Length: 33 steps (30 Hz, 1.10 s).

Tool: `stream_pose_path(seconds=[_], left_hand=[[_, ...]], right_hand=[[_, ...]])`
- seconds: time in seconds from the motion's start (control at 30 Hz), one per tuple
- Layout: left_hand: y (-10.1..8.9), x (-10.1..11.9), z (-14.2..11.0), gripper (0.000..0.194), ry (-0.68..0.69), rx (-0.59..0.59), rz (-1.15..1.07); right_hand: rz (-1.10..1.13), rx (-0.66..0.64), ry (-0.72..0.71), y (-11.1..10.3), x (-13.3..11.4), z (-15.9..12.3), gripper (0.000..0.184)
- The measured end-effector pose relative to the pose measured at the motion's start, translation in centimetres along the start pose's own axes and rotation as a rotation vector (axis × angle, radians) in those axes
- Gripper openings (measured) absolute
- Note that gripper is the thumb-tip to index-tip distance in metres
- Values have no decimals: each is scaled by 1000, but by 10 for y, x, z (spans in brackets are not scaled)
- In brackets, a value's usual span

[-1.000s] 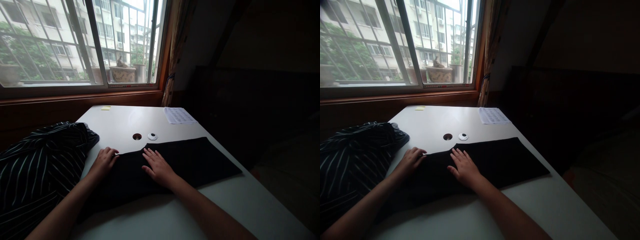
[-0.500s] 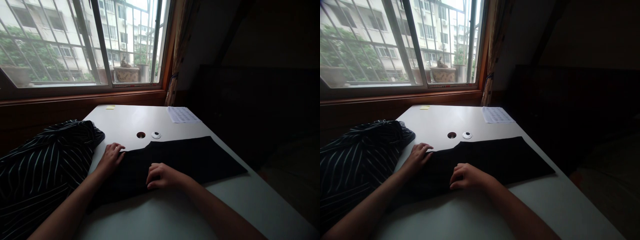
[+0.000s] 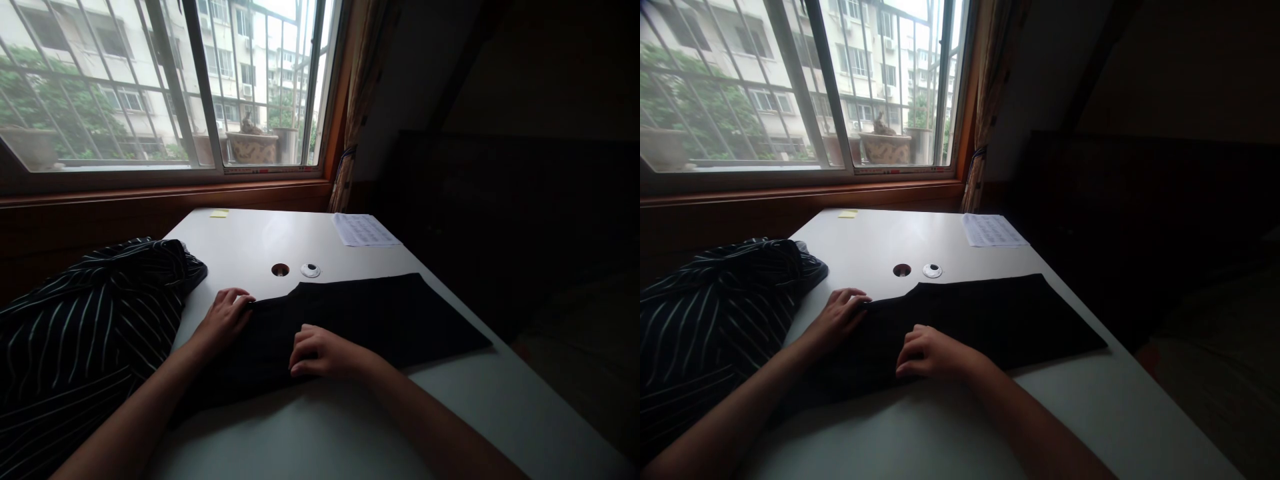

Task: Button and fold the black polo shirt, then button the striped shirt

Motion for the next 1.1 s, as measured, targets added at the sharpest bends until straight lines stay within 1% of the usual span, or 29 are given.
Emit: stream_pose_path(seconds=[0.2, 0.4, 0.47, 0.53, 0.6, 0.67, 0.77, 0.83, 0.9, 0.97, 1.03, 1.1], left_hand=[[4, -7, 0, 25, -16, 5, 12], [3, -9, 1, 24, -43, 12, 33], [1, -5, 1, 25, -26, 19, 37], [-3, 1, 2, 26, 11, 29, 39], [-10, 12, 2, 26, 74, 36, 33], [-20, 29, 1, 26, 184, 19, 14], [-33, 65, -6, 26, 401, -83, -18], [-35, 91, -12, 23, 522, -180, -25], [-32, 113, -17, 22, 615, -229, -29], [-24, 126, -21, 21, 666, -224, -18], [-14, 131, -22, 22, 694, -215, 9], [-5, 129, -23, 24, 711, -218, 28]], right_hand=[[56, 27, 13, -1, 6, -1, 30], [143, 49, 27, -3, 9, -2, 24], [106, 69, 34, -4, 10, -3, 28], [-5, 99, 49, -6, 11, -5, 39], [-133, 127, 76, -8, 12, -6, 46], [-219, 134, 103, -9, 13, -7, 49], [-267, 118, 122, -9, 16, -7, 51], [-262, 112, 112, -9, 18, -7, 51], [-242, 111, 94, -10, 20, -7, 51], [-218, 114, 81, -11, 22, -7, 50], [-191, 125, 73, -13, 23, -7, 51], [-159, 142, 62, -14, 24, -7, 52]])
Point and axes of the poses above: each hand's wrist, its own z-axis towards the middle knuckle, its own y-axis out of the palm, x = y × z, the point moved 4 cm from there along z, towards the middle knuckle, and after that the axes turned 8 degrees about -x, right-handed, at the moved point
